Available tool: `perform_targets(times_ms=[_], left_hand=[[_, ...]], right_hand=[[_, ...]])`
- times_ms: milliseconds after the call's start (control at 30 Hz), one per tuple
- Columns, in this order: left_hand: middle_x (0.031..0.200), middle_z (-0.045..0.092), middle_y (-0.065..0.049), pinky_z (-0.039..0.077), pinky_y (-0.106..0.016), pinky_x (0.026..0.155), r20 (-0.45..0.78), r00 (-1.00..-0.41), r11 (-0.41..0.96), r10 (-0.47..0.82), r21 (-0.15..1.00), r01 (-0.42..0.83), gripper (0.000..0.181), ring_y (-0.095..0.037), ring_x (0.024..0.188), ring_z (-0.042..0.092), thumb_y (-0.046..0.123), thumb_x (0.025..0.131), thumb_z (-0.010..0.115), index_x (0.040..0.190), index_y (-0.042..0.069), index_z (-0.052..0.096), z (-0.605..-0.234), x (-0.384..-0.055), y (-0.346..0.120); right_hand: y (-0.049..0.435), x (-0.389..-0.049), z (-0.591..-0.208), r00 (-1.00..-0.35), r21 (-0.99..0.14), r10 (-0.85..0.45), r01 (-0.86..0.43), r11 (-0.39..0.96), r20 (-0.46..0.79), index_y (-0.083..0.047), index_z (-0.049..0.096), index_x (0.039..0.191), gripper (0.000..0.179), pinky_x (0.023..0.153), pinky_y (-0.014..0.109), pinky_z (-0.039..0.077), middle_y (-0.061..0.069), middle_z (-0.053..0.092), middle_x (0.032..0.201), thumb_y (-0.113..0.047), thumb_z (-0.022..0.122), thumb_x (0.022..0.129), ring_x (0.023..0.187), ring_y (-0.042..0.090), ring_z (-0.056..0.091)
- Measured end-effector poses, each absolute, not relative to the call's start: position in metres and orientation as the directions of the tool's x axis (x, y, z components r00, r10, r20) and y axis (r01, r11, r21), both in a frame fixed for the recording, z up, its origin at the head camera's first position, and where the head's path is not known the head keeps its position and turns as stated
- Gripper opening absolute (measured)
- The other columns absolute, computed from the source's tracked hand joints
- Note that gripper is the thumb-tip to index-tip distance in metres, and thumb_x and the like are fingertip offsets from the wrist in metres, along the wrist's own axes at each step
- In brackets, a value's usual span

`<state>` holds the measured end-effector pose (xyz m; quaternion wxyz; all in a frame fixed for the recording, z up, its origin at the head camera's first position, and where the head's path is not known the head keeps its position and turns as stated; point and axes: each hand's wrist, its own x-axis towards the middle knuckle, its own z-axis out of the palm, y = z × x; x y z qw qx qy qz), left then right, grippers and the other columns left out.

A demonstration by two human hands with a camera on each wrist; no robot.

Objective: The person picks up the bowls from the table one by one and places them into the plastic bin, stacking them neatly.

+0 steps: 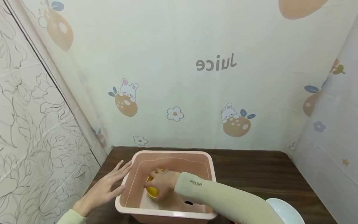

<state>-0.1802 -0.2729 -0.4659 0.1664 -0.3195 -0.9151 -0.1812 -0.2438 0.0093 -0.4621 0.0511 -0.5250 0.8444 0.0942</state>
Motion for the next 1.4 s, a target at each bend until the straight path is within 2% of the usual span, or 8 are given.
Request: perform_targets(times_ms=[300, 667, 900, 1067, 1200, 1400], left_hand=[[0.165, 0.039, 0.001, 0.051, -0.063, 0.103, 0.425, -0.737, 0.730, 0.525, 0.221, 0.647, 0.069, -0.038, 0.153, 0.032, 0.033, 0.096, 0.068, 0.159, 0.020, 0.042, -0.466, -0.180, -0.272], [0.165, 0.039, 0.000, 0.050, -0.061, 0.104, 0.427, -0.732, 0.732, 0.530, 0.206, 0.650, 0.070, -0.039, 0.153, 0.032, 0.033, 0.096, 0.068, 0.159, 0.020, 0.041, -0.464, -0.181, -0.272], [0.166, 0.039, 0.001, 0.050, -0.062, 0.104, 0.417, -0.740, 0.735, 0.527, 0.214, 0.644, 0.069, -0.039, 0.153, 0.032, 0.033, 0.096, 0.068, 0.159, 0.021, 0.041, -0.465, -0.179, -0.272], [0.166, 0.039, 0.002, 0.050, -0.062, 0.104, 0.416, -0.743, 0.737, 0.524, 0.217, 0.641, 0.069, -0.039, 0.153, 0.033, 0.033, 0.096, 0.068, 0.159, 0.021, 0.042, -0.465, -0.180, -0.273], [0.166, 0.039, 0.002, 0.050, -0.061, 0.104, 0.420, -0.743, 0.736, 0.522, 0.219, 0.640, 0.069, -0.039, 0.153, 0.033, 0.033, 0.096, 0.068, 0.159, 0.021, 0.041, -0.465, -0.180, -0.273], [0.166, 0.039, 0.001, 0.051, -0.062, 0.103, 0.421, -0.741, 0.734, 0.524, 0.218, 0.643, 0.069, -0.038, 0.153, 0.033, 0.033, 0.096, 0.068, 0.159, 0.021, 0.042, -0.464, -0.179, -0.272]], right_hand=[[0.007, -0.240, -0.459, -0.447, 0.156, -0.870, -0.893, 0.421, -0.209, -0.051, 0.049, 0.147, 0.073, 0.107, 0.058, 0.048, 0.002, 0.039, 0.161, -0.060, 0.078, 0.081, 0.145, 0.029, 0.039], [0.007, -0.240, -0.451, -0.438, 0.185, -0.870, -0.896, 0.404, -0.224, -0.049, 0.050, 0.148, 0.073, 0.097, 0.051, 0.056, 0.002, 0.044, 0.155, -0.059, 0.078, 0.082, 0.141, 0.027, 0.046], [0.009, -0.240, -0.440, -0.437, 0.151, -0.867, -0.899, 0.411, -0.239, -0.047, 0.052, 0.147, 0.066, 0.097, 0.044, 0.055, -0.001, 0.051, 0.148, -0.056, 0.074, 0.085, 0.135, 0.022, 0.049], [0.011, -0.242, -0.425, -0.444, 0.092, -0.865, -0.896, 0.435, -0.234, -0.044, 0.054, 0.146, 0.062, 0.097, 0.045, 0.055, 0.000, 0.054, 0.146, -0.052, 0.073, 0.087, 0.128, 0.022, 0.056], [0.014, -0.244, -0.410, -0.447, 0.059, -0.869, -0.894, 0.445, -0.211, -0.041, 0.055, 0.146, 0.062, 0.100, 0.048, 0.055, 0.002, 0.053, 0.150, -0.051, 0.072, 0.088, 0.131, 0.023, 0.057], [0.024, -0.241, -0.387, -0.451, 0.004, -0.879, -0.890, 0.456, -0.157, -0.031, 0.053, 0.149, 0.067, 0.107, 0.051, 0.051, 0.005, 0.047, 0.158, -0.050, 0.073, 0.089, 0.141, 0.027, 0.051]])
